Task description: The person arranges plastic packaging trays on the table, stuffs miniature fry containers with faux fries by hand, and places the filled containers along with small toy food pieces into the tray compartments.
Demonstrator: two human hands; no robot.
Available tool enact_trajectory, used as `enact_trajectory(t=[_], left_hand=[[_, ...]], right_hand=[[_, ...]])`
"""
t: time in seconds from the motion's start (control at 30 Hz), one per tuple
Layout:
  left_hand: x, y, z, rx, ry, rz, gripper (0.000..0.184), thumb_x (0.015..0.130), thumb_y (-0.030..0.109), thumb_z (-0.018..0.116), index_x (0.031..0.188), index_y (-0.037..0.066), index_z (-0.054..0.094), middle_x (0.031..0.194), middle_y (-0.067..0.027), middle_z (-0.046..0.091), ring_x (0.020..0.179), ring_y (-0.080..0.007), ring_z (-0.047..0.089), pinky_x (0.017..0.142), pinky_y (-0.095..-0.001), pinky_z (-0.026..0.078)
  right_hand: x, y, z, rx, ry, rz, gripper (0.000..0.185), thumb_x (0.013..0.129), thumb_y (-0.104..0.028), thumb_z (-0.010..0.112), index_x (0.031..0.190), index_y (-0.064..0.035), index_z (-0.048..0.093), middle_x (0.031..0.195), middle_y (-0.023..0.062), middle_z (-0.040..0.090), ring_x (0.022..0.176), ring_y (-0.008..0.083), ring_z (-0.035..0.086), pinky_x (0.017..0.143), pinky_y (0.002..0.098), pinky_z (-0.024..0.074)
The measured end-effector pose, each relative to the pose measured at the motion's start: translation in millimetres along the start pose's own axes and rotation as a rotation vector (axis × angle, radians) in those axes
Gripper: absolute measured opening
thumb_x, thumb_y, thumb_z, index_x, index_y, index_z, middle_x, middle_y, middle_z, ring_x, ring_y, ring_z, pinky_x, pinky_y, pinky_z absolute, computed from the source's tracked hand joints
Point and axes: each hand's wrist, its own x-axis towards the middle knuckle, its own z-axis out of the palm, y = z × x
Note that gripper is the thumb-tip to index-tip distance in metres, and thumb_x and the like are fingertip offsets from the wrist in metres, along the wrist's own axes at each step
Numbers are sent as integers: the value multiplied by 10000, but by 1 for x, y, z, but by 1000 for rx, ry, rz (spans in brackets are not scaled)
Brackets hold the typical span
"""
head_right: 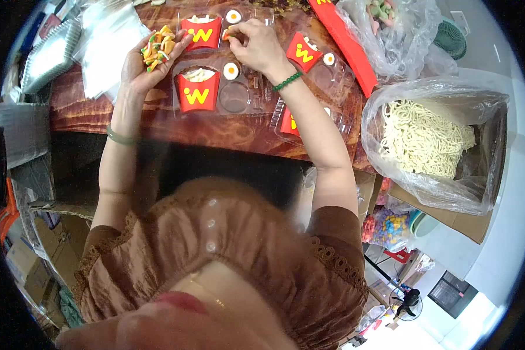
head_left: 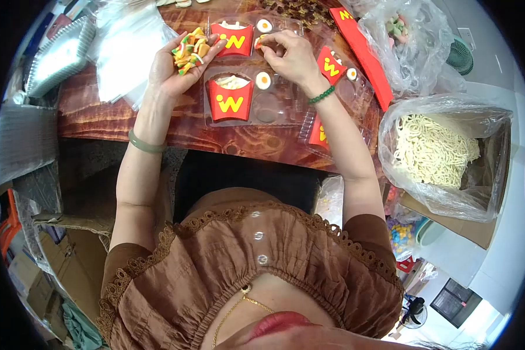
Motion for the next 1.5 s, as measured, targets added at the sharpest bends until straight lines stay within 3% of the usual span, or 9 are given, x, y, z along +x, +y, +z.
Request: enact_trajectory(t=[0.2,0.33,0.47,0.57,0.8,0.97,1.03,1.13,1.5], left_hand=[[-4,-1,3,17,-28,0,504,969,217,371,1338,-94,226,1307,-324,338,1226,-467,377,1007,-499,417],[-11,-8,14,-7,-110,-144,507,971,227,354,1343,-94,229,1325,-316,326,1236,-459,370,1006,-474,425],[-15,-24,25,209,-61,-91,459,969,227,363,1308,-79,312,1290,-300,395,1205,-455,413,974,-458,461],[-17,-22,25,100,-103,-165,434,970,226,372,1280,-77,350,1280,-281,421,1166,-448,458,904,-423,519],[-18,-10,19,19,-145,-169,395,969,219,375,1280,-25,388,1264,-285,436,1172,-421,466,872,-403,540],[-7,-1,11,-27,-189,-197,369,967,196,373,1256,-30,413,1270,-284,423,1218,-411,417,918,-424,509],[-3,0,10,0,-130,-165,356,965,189,375,1238,-35,421,1263,-290,424,1219,-422,410,935,-439,495],[1,-2,8,18,-61,-145,349,965,185,377,1226,-41,425,1261,-294,422,1222,-436,401,942,-452,487],[1,-3,5,12,-68,-106,369,967,192,364,1248,-43,410,1290,-303,386,1233,-466,372,978,-482,450]], right_hand=[[4,-7,-1,67,31,161,169,778,-153,700,922,-65,689,835,38,653,705,96,605,626,237,481],[19,-43,-8,317,35,-48,191,826,-161,676,960,-26,676,912,57,664,845,117,623,772,249,492],[40,-70,-14,379,-82,-22,197,835,-156,665,982,-24,668,919,50,662,861,113,619,778,241,497],[47,-76,-19,617,-306,256,201,861,-150,639,1015,-22,651,960,20,656,875,72,603,745,206,511],[18,-33,-36,801,-184,296,220,880,-199,630,1032,-41,649,885,-1,663,670,5,521,546,163,412],[9,1,-41,557,-220,396,184,895,-178,602,1001,-38,656,807,-32,635,680,20,525,560,185,410],[15,4,-40,179,-206,144,161,878,-140,601,979,-27,656,806,6,638,736,83,576,647,231,457],[23,10,-27,40,-282,-184,166,851,-134,611,981,-39,655,847,53,643,790,156,606,732,277,472],[3,8,-12,92,-137,-125,124,798,-166,670,860,-58,678,837,62,636,771,181,605,716,289,477]])
